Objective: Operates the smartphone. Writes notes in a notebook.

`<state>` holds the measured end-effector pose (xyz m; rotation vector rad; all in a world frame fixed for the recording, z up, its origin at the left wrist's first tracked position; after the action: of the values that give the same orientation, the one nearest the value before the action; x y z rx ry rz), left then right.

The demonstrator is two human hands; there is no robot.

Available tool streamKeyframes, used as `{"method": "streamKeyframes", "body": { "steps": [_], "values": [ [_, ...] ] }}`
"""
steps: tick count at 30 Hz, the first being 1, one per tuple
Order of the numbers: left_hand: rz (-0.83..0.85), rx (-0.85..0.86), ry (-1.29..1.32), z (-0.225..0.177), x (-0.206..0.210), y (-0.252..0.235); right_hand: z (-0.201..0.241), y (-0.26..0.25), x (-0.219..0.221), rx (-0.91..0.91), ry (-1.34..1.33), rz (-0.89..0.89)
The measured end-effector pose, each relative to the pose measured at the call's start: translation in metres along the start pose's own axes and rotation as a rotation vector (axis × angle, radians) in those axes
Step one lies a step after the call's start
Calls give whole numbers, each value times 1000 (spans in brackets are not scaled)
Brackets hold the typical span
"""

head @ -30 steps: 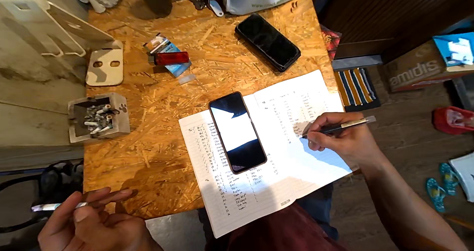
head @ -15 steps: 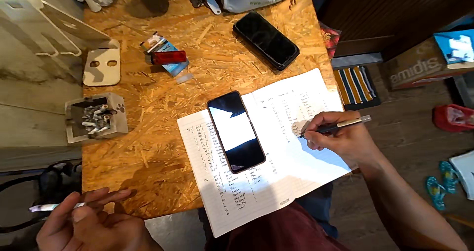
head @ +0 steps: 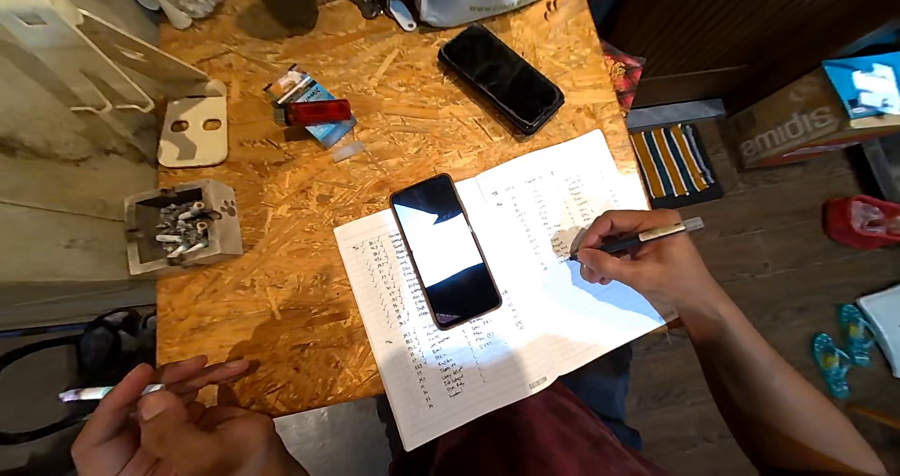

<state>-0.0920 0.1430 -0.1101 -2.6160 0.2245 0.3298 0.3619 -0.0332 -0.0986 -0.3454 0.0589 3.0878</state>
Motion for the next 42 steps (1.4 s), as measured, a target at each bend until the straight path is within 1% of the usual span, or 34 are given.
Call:
{"method": "streamKeyframes", "body": {
  "steps": [8,22,26,28,30,34,42],
  "values": [
    [-3,-26,-17,-4,3,-1,-1,1,-1,-3,-10,-8],
    [-8,-6,2,-5,3,-2,-1,1,-1,-1,-24,-26],
    [-13,-18,4,-2,0,-1,-1,0,-1,-5,-18,-32],
    [21,-25,12,7,-5,4,-1,2,-2,15,5,-45],
    [36,19,23,11,-11,5,-3,3,-1,18,23,-50],
    [18,93,45,-4,-3,-1,-3,2,0,-1,26,-45],
    [-5,114,35,-5,-1,-1,-4,3,-1,-41,-44,-51]
  ]
}}
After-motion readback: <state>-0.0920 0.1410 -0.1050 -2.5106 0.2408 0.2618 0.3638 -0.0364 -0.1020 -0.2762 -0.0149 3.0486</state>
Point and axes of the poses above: each hand's wrist, its own y-axis away from the middle knuckle, its own x-axis out of the palm, z = x × y, the point moved 5 cm from there along -y, towards the middle knuckle, and after that the axes turned 15 degrees about z, right-handed, at the moved point
